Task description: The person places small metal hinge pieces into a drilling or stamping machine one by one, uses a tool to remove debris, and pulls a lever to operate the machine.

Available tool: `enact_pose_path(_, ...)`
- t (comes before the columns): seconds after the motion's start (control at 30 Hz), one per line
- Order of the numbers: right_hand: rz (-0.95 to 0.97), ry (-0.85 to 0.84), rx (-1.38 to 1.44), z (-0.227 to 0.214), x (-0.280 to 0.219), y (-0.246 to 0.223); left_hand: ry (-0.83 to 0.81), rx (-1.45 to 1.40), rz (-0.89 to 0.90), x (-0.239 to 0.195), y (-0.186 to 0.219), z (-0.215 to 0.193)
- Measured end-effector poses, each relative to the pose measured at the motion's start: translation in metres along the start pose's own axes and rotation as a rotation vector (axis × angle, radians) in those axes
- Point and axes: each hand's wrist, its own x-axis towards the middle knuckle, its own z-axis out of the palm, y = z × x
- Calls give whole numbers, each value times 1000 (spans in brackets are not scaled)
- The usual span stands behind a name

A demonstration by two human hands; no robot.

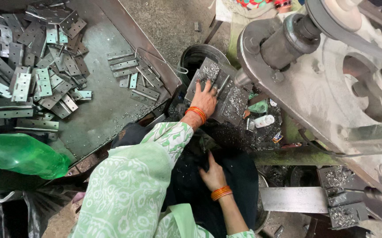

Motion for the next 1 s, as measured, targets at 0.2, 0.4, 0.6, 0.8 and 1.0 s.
enact_pose_path(0.2,-58,2,-100,-22,11,1,40,-76,-60,22,4,12)
enact_pose_path(0.4,2,122,41,55,-12,24,32,-72,-50,23,8,10)
enact_pose_path(0.6,-13,40,24,29,-8,10,80,-62,-44,21,7,13)
enact_pose_path(0.8,24,-90,-83,-40,-2,-19,173,-69,22,-10,5,12)
enact_pose_path(1.0,-13,-96,-74,-54,3,-35,145,7,187,-75,0,-5)
